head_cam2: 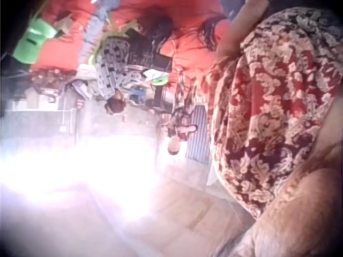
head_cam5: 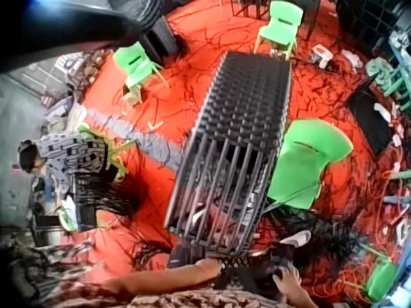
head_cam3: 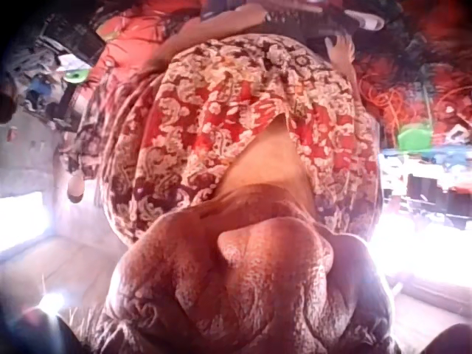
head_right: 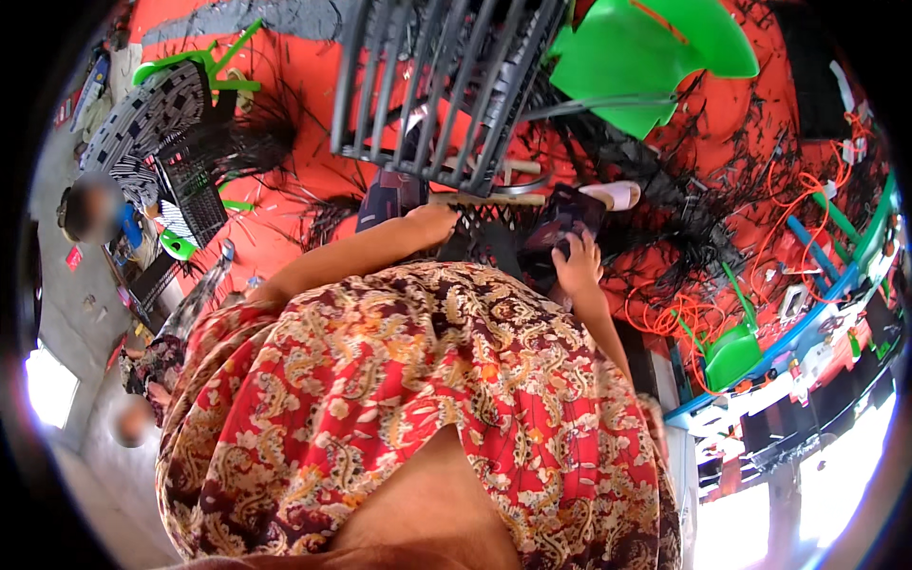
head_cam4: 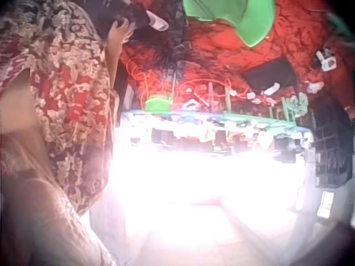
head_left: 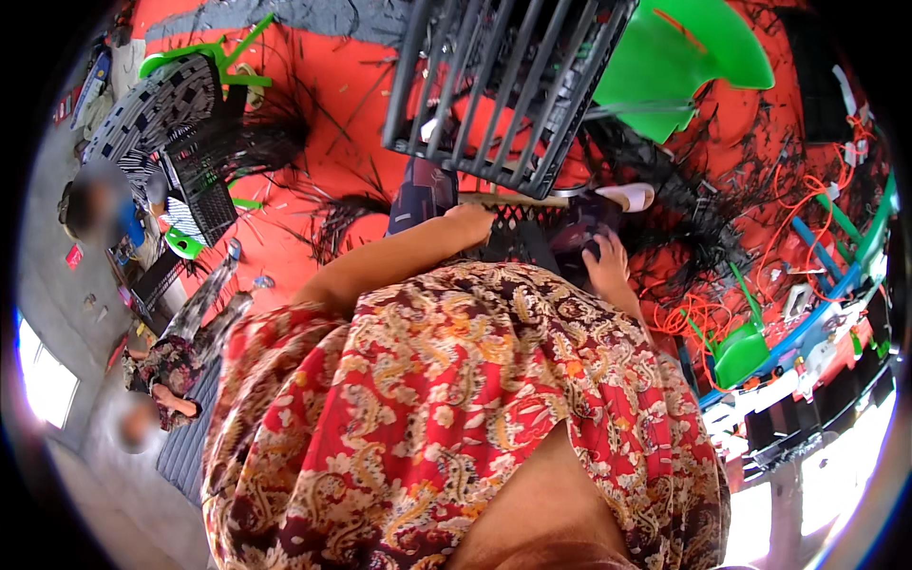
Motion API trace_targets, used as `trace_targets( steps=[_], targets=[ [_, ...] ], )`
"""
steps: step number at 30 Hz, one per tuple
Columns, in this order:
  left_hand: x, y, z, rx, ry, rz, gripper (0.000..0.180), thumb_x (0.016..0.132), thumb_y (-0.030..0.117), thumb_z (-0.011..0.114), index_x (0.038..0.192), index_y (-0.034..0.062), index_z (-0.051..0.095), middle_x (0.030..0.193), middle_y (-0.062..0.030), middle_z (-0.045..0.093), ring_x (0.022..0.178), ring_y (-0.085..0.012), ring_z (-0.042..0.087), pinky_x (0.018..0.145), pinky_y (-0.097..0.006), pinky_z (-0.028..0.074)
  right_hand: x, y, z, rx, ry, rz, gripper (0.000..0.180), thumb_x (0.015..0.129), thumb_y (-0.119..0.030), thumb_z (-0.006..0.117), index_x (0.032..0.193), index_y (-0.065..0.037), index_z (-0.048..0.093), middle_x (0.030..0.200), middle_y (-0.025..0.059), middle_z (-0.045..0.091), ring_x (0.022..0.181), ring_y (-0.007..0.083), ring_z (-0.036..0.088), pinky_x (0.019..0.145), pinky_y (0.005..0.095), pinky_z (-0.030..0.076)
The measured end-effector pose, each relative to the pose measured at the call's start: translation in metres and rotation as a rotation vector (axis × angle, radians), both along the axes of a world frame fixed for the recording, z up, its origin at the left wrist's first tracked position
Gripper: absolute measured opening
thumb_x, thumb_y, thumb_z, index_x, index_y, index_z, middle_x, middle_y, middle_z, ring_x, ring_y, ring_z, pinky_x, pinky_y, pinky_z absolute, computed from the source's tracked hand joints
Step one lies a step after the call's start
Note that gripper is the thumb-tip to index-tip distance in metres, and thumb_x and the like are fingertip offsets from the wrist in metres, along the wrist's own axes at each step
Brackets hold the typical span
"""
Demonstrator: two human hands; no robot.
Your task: The person weaves black plastic strips through a chair frame by hand, pulling them tight and securing them into the existing pattern.
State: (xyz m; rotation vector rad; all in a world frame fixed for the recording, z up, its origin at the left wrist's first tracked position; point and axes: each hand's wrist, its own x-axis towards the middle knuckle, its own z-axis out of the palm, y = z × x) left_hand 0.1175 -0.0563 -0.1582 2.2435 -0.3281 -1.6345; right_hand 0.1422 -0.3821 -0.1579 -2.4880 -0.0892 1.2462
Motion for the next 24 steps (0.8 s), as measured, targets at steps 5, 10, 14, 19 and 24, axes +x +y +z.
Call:
trace_targets(
  steps=[5,10,14,19,24],
  targets=[
    [-0.022,-0.063,-0.066,-0.016,-0.047,0.049,0.039,0.072,0.031,0.058,0.102,0.0062,0.053,0.090,-0.0191,0.059,0.085,-0.0354,0.058,0.073,-0.044,0.047,0.019,-0.028,-0.015,-0.216,0.201,0.017,0.059,0.075,-0.047,0.056,0.127,-0.024,0.039,0.141,0.0034,0.018,0.127,0.0349,0.019,0.095,0.0558,0.028],
    [-0.039,-0.065,-0.101,0.069,-0.203,0.192,0.047,0.071,0.041,0.060,0.105,0.0086,0.050,0.086,-0.0172,0.059,0.086,-0.0351,0.057,0.071,-0.044,0.046,0.027,-0.020,0.005,-0.278,0.009,0.108,0.055,0.071,-0.042,0.061,0.120,-0.022,0.047,0.135,0.0053,0.030,0.121,0.0355,0.029,0.092,0.0531,0.032],
    [-0.028,-0.059,-0.139,0.114,-0.411,0.275,0.055,0.070,0.048,0.062,0.107,0.0105,0.047,0.084,-0.0157,0.059,0.087,-0.0349,0.056,0.070,-0.044,0.046,0.039,-0.034,0.014,-0.248,-0.073,0.115,0.052,0.069,-0.039,0.063,0.115,-0.021,0.051,0.131,0.0068,0.035,0.119,0.0346,0.032,0.091,0.0513,0.032],
    [0.000,-0.037,-0.157,0.005,-0.097,0.183,0.047,0.073,0.051,0.059,0.095,0.0106,0.049,0.081,-0.0167,0.058,0.077,-0.0362,0.057,0.063,-0.045,0.045,0.046,-0.063,0.020,-0.320,-0.015,0.054,0.056,0.066,-0.041,0.065,0.116,-0.020,0.049,0.131,0.0106,0.034,0.118,0.0371,0.032,0.095,0.0501,0.030],
    [-0.044,-0.034,-0.200,-0.123,-0.248,0.167,0.047,0.074,0.053,0.056,0.095,0.0121,0.048,0.078,-0.0156,0.058,0.072,-0.0333,0.058,0.058,-0.043,0.045,0.040,-0.115,0.016,-0.320,0.041,0.056,0.058,0.068,-0.043,0.064,0.118,-0.020,0.048,0.134,0.0148,0.030,0.119,0.0402,0.031,0.095,0.0520,0.030]
  ],
)
